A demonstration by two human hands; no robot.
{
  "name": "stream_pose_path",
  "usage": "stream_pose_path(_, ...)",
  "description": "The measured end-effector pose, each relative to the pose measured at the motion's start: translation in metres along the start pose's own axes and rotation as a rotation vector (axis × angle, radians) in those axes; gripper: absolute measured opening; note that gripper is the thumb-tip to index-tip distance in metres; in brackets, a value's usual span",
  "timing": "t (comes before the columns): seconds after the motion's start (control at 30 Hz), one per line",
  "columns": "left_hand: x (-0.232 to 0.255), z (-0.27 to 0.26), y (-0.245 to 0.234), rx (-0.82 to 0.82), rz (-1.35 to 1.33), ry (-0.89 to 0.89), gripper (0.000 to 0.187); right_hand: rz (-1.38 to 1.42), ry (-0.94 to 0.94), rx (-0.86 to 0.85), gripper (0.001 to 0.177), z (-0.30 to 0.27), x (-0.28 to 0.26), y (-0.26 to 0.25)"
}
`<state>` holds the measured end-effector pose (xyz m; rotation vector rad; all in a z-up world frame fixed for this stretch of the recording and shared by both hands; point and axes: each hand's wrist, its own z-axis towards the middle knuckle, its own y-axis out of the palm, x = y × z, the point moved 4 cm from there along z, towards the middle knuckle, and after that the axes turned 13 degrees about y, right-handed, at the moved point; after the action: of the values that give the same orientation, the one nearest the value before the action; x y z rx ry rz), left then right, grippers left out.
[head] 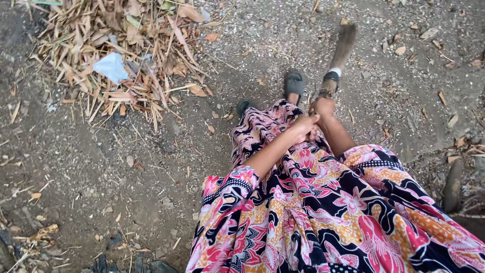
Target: The person sweeps dry leaves and debris on the ground into a pile using a broom.
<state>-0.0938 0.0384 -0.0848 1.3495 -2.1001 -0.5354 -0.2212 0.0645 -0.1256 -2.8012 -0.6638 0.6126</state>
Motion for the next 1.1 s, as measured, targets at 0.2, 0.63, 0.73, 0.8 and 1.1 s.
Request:
stream_pose_path(0.2, 0.023, 0.077, 0.051, -0.013, 0.25, 0.02, 0.036, 0.341, 0.069, -0.238, 0.009, 0.048, -0.046, -0.019)
stream_pose_path(0.63, 0.068, 0.081, 0.137, 0.645, 0.511, 0.781, 0.038, -0.112, 0.099, -0.547, 0.007, 0.048, -0.144, 0.007)
stream_pose_path(0.73, 0.082, 0.097, 0.127, 0.621, 0.724, 0.715, 0.032, 0.018, 0.115, -0.484, 0.012, 0.053, -0.167, 0.012)
stream_pose_path(0.8, 0.087, 0.11, 0.13, 0.549, 0.845, 0.674, 0.032, 0.128, -0.008, -0.382, 0.01, 0.076, -0.182, -0.003)
stream_pose_path(1.1, 0.065, 0.194, 0.183, -0.012, 0.638, 0.005, 0.036, 0.808, 0.114, -0.131, 0.015, 0.141, -0.152, -0.149)
